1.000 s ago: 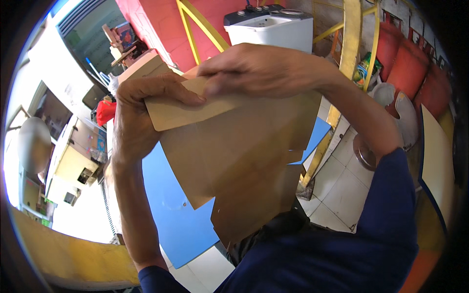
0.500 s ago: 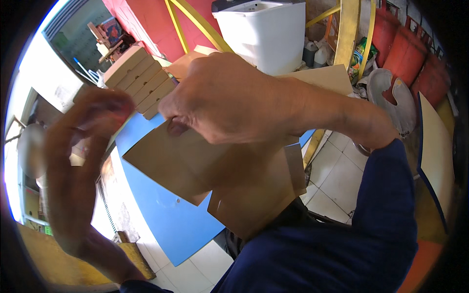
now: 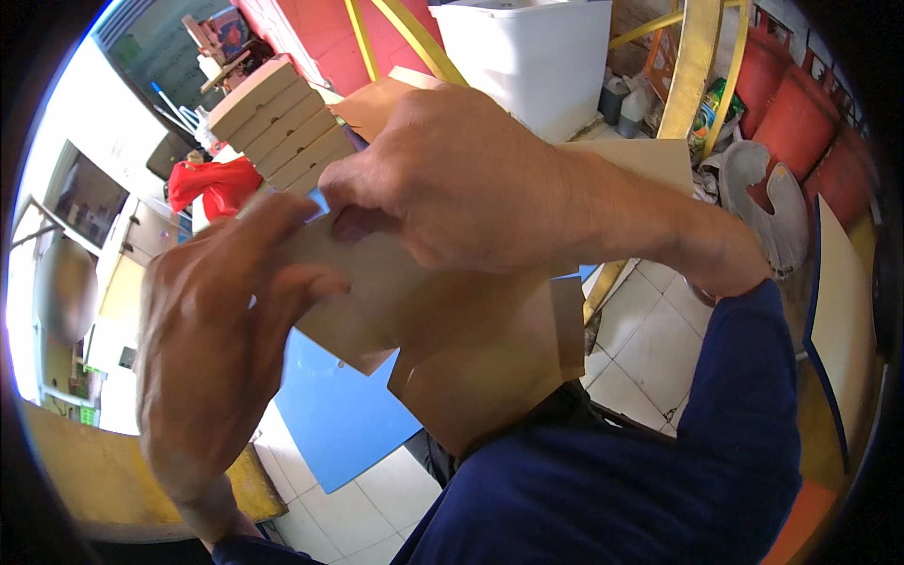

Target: The person assembles flat cardboard boxes by hand on a blue table. They fold the cardboard along pre-scored lines, tuck flaps into slots, and secure the structure to form a rectangular box. The person repeats this process for multiple boxes, stacking the finished ones on the table.

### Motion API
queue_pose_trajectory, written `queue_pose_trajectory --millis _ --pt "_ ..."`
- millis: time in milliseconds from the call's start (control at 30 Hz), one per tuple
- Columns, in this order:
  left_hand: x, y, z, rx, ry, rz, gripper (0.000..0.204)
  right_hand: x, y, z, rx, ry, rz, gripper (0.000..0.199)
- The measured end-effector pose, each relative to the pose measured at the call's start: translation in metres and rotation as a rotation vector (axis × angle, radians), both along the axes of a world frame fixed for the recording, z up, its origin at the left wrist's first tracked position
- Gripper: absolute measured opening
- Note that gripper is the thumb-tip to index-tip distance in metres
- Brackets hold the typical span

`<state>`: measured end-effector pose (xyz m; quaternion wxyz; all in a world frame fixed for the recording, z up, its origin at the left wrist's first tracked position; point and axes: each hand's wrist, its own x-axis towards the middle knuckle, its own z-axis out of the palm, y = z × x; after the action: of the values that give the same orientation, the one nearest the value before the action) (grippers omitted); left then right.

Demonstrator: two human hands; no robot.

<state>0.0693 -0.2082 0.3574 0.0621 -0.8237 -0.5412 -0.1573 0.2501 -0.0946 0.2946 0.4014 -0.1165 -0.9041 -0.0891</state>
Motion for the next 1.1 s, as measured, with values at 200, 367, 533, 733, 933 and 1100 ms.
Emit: queue_pose_trajectory --millis 200,367,533,733,933,1100 --pt "-0.013 -0.009 -0.001 0.000 -0.088 -0.012 0.014 -0.006 -0.028 0.018 -0.045 -0.151 0.018 0.014" --pt "-0.058 -0.016 -0.003 -0.094 -0.334 0.022 0.018 0.022 -0.005 0.008 -0.072 -0.121 0.010 0.009" --pt "-0.096 -0.014 -0.006 -0.126 -0.283 0.065 0.021 0.061 0.014 -0.004 -0.438 -0.083 -0.019 0.007" --pt "-0.132 -0.003 -0.020 -0.173 -0.416 0.112 0.034 0.098 0.038 -0.002 -0.623 -0.040 -0.144 0.028" --pt "-0.147 0.022 -0.040 -0.310 -0.588 -0.032 0.036 0.084 0.028 -0.018 -0.328 -0.043 0.038 0.064" --pt "-0.152 0.038 -0.045 -0.399 -0.690 -0.155 0.039 0.085 0.052 -0.021 -0.202 0.052 0.120 0.030"
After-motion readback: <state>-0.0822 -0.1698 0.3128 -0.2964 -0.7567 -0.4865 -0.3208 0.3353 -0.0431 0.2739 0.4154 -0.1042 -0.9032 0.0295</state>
